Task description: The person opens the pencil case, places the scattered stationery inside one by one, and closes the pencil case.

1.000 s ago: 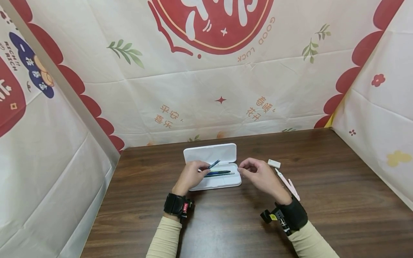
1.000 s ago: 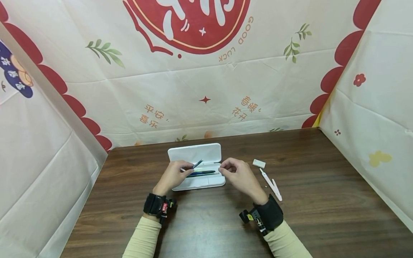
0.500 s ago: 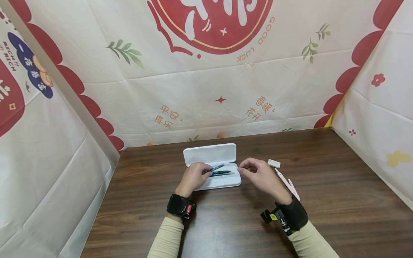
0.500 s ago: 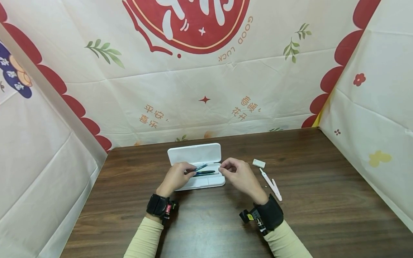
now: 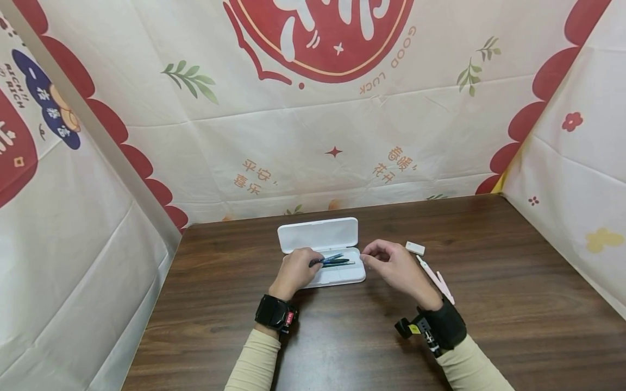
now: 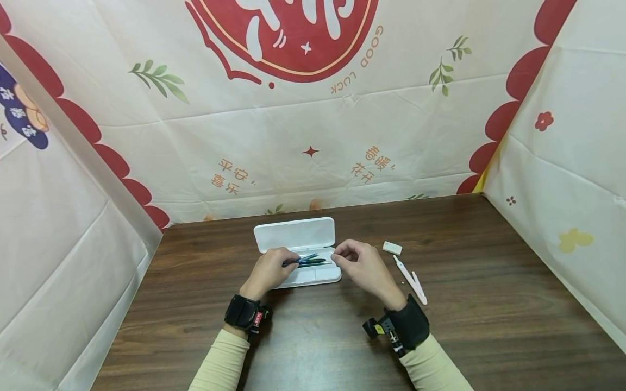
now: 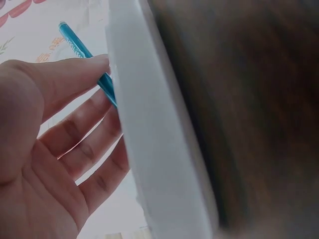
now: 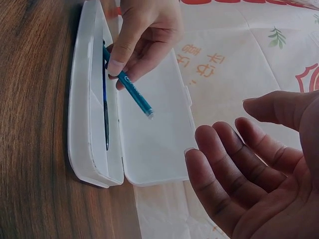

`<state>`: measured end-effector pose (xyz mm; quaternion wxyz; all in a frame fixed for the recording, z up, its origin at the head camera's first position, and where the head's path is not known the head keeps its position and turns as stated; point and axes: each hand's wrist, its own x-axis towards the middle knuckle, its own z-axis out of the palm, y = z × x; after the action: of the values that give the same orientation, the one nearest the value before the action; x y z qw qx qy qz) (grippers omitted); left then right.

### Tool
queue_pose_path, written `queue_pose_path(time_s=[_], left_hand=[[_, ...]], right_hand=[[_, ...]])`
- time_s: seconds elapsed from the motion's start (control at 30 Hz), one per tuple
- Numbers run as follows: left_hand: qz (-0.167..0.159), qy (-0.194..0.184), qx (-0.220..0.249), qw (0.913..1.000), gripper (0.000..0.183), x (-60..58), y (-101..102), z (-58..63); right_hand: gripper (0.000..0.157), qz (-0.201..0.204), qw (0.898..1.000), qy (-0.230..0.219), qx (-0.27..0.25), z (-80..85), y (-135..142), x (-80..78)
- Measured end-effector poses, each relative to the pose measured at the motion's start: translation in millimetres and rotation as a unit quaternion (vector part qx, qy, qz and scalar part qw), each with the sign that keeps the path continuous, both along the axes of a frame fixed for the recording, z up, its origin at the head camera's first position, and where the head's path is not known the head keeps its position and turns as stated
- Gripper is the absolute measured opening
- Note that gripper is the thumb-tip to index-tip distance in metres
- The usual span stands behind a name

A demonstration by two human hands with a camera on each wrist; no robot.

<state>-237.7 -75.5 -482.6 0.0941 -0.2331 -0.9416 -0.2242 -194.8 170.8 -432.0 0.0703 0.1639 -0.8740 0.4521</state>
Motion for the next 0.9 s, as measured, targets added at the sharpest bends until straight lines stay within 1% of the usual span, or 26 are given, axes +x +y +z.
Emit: queue_pose_path(time_s=[0.5,0.9], left_hand=[[-0.008,0.019,-0.014,0.9997,0.011,-0.6,-0.1,-0.9],[-0.005,-0.001,-0.006,1.0,0.011,1.1,0.1,1.3]], right_hand=[[0.007,0.0,1.0,0.002,0.005,2.4,-1.0,1.5],[0.008,0.001,1.0,-0.001,0.008,2.6,-0.9,1.5]])
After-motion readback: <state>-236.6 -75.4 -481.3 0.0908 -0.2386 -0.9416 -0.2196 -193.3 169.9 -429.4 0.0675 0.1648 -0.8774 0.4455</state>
